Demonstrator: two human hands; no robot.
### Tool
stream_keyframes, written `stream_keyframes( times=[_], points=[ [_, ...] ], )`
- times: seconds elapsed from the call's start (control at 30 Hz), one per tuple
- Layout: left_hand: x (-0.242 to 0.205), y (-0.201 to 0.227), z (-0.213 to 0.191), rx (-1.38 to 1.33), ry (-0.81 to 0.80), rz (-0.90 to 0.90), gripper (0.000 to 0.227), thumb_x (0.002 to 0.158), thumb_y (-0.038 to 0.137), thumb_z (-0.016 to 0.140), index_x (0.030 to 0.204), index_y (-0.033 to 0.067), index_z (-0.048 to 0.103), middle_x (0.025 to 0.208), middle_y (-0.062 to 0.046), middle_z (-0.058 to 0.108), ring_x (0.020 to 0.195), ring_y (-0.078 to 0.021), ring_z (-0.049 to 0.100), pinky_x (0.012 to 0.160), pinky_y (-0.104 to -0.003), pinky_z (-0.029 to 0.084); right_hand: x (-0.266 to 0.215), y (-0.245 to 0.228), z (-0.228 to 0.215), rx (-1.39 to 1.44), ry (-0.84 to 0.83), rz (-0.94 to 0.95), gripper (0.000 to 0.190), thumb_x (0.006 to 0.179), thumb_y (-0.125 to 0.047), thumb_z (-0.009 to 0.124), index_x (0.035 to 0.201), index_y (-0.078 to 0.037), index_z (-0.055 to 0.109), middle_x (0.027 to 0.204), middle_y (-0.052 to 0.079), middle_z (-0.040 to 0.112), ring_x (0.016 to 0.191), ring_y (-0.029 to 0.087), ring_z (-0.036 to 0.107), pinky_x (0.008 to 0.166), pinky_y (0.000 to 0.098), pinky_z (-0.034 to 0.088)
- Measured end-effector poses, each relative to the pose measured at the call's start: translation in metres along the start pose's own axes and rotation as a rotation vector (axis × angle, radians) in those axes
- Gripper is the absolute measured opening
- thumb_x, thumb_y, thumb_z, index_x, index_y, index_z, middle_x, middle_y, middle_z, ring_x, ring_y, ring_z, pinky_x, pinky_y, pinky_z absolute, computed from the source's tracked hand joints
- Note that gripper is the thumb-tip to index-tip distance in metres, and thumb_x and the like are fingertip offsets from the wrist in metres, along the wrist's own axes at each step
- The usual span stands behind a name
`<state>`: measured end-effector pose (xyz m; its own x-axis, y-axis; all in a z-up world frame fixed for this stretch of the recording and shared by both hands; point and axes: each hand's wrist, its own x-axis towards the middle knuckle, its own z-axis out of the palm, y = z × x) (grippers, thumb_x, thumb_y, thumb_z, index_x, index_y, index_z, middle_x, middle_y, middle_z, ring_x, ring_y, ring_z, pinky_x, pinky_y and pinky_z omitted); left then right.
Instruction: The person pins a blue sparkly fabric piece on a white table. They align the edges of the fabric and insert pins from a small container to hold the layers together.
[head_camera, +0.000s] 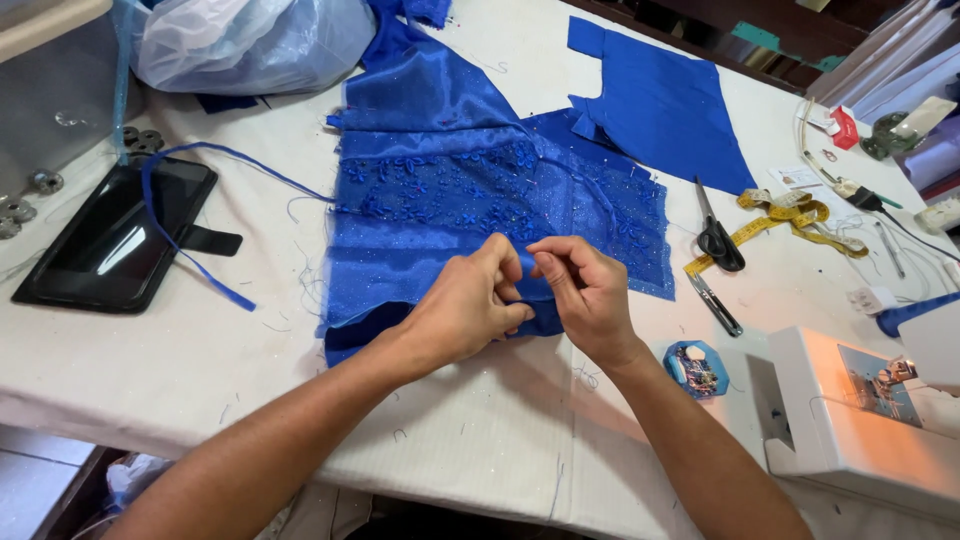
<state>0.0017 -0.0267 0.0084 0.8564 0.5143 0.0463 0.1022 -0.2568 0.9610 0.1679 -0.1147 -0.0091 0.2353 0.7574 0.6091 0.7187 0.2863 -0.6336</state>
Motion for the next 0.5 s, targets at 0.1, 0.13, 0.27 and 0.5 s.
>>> stream_keyframes(
  times=[0.1, 0.13, 0.27, 0.5],
  points=[
    [0.003, -0.004, 0.000, -0.030, 0.011, -0.002, 0.034, 0.082, -0.002, 0.070, 0.110, -0.0026, 0.050, 0.093, -0.021, 0.068, 0.068, -0.0208, 0.074, 0.058, -0.028, 0.065, -0.001, -0.003, 0.000, 0.028, -0.054, 0.023, 0.011, 0.099, -0.011, 0.065, 0.100, -0.004, 0.073, 0.071, 0.010, 0.072, 0.068, 0.013, 0.069, 0.064, 0.0287, 0.057],
    [0.003, -0.004, 0.000, -0.030, 0.011, -0.003, 0.034, 0.082, -0.002, 0.070, 0.110, -0.0026, 0.050, 0.093, -0.021, 0.068, 0.068, -0.0208, 0.074, 0.058, -0.028, 0.065, -0.001, -0.004, 0.000, 0.028, -0.054, 0.024, 0.011, 0.099, -0.011, 0.065, 0.100, -0.004, 0.073, 0.071, 0.010, 0.072, 0.068, 0.013, 0.069, 0.064, 0.0287, 0.057],
    [0.002, -0.004, -0.001, -0.035, 0.017, 0.020, 0.031, 0.082, -0.003, 0.068, 0.108, -0.0025, 0.052, 0.091, -0.022, 0.069, 0.068, -0.0207, 0.074, 0.057, -0.028, 0.065, 0.000, -0.007, 0.000, 0.030, -0.082, 0.050, 0.011, 0.097, -0.011, 0.066, 0.097, -0.005, 0.075, 0.068, 0.008, 0.072, 0.066, 0.009, 0.066, 0.063, 0.0284, 0.058],
    [0.007, -0.014, 0.002, -0.009, 0.045, 0.029, 0.028, 0.082, -0.002, 0.068, 0.105, 0.0003, 0.052, 0.089, -0.018, 0.067, 0.068, -0.0203, 0.073, 0.057, -0.028, 0.063, -0.002, -0.005, -0.001, 0.063, -0.149, 0.169, 0.012, 0.098, -0.011, 0.065, 0.096, -0.007, 0.076, 0.066, 0.006, 0.071, 0.067, 0.005, 0.058, 0.064, 0.0266, 0.056]
  ],
)
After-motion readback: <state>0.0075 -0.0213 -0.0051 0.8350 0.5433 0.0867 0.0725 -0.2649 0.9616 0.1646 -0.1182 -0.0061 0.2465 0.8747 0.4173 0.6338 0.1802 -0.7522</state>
